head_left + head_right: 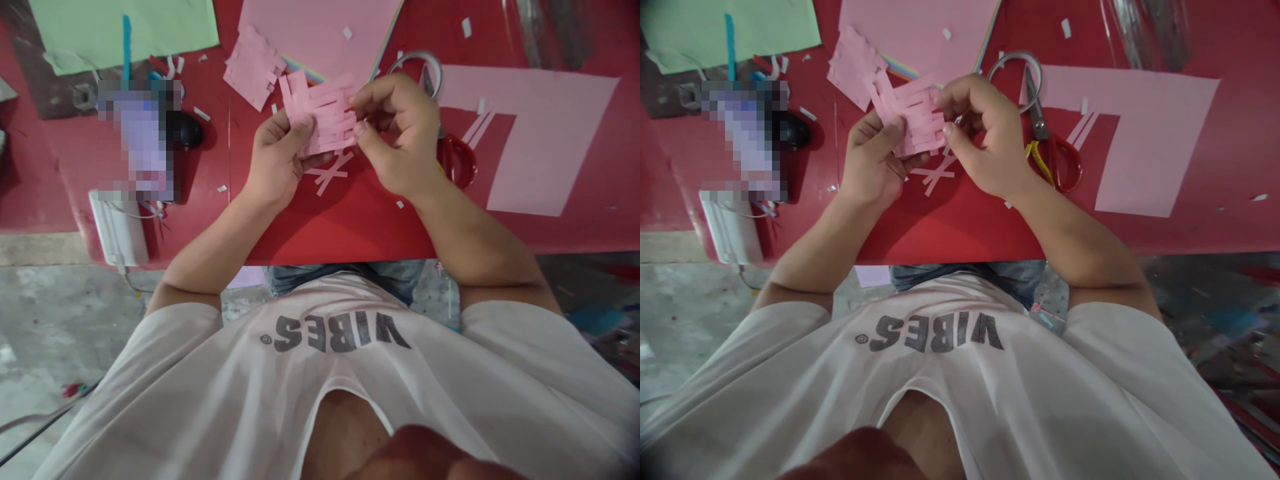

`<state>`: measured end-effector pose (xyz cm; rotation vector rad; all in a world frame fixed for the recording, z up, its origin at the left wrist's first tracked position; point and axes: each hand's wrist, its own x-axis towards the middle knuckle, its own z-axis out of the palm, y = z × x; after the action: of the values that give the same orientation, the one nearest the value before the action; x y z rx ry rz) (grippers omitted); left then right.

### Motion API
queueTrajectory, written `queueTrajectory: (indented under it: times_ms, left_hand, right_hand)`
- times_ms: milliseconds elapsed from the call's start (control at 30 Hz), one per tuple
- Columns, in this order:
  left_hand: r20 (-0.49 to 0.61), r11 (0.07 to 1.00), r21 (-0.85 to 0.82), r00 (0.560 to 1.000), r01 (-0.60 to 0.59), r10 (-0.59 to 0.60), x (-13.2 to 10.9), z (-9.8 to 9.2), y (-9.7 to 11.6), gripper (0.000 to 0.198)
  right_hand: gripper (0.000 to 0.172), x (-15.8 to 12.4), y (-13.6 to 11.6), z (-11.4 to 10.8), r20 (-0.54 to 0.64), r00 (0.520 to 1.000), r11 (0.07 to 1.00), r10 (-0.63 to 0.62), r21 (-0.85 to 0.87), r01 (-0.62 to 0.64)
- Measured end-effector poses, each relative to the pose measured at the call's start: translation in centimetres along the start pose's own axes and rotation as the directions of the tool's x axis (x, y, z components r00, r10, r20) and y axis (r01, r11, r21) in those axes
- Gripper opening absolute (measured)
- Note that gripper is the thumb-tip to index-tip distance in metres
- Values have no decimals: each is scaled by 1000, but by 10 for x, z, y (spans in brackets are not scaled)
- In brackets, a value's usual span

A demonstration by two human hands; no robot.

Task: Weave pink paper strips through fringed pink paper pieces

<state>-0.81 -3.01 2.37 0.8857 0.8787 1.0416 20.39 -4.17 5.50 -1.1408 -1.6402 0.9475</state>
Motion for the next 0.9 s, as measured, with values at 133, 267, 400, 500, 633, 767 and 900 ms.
queueTrajectory:
  times_ms: [133, 267, 400, 500, 633, 767, 900]
  left_hand:
    - [2, 999, 4, 999, 38, -38, -4, 4, 6, 28]
    - [2, 1000, -6, 1000, 31, -31, -5, 5, 9, 22]
    - [-2, 999, 13, 999, 41, -41, -5, 6, 11, 26]
    - [0, 999, 20, 999, 44, -44, -5, 6, 11, 26]
    - [20, 999, 17, 999, 43, -43, -6, 5, 11, 24]
    - [10, 999, 29, 999, 32, -33, -7, 6, 12, 23]
    - [-17, 999, 46, 1000, 25, -24, -6, 7, 12, 23]
  right_hand:
    - [41, 0, 3, 1, 19, 1000, 996, 21, 84, -23]
    - [40, 1, 2, 0, 50, 999, 996, -18, 93, 13]
    - [37, 2, 3, 0, 66, 998, 999, 17, 36, -20]
    - [37, 3, 4, 1, 60, 998, 999, -11, 49, 8]
    - [37, 4, 5, 2, 53, 999, 998, -12, 64, 8]
    - [38, 3, 5, 2, 48, 999, 998, 3, 67, -6]
    - [39, 3, 7, 1, 40, 999, 997, 15, 71, -18]
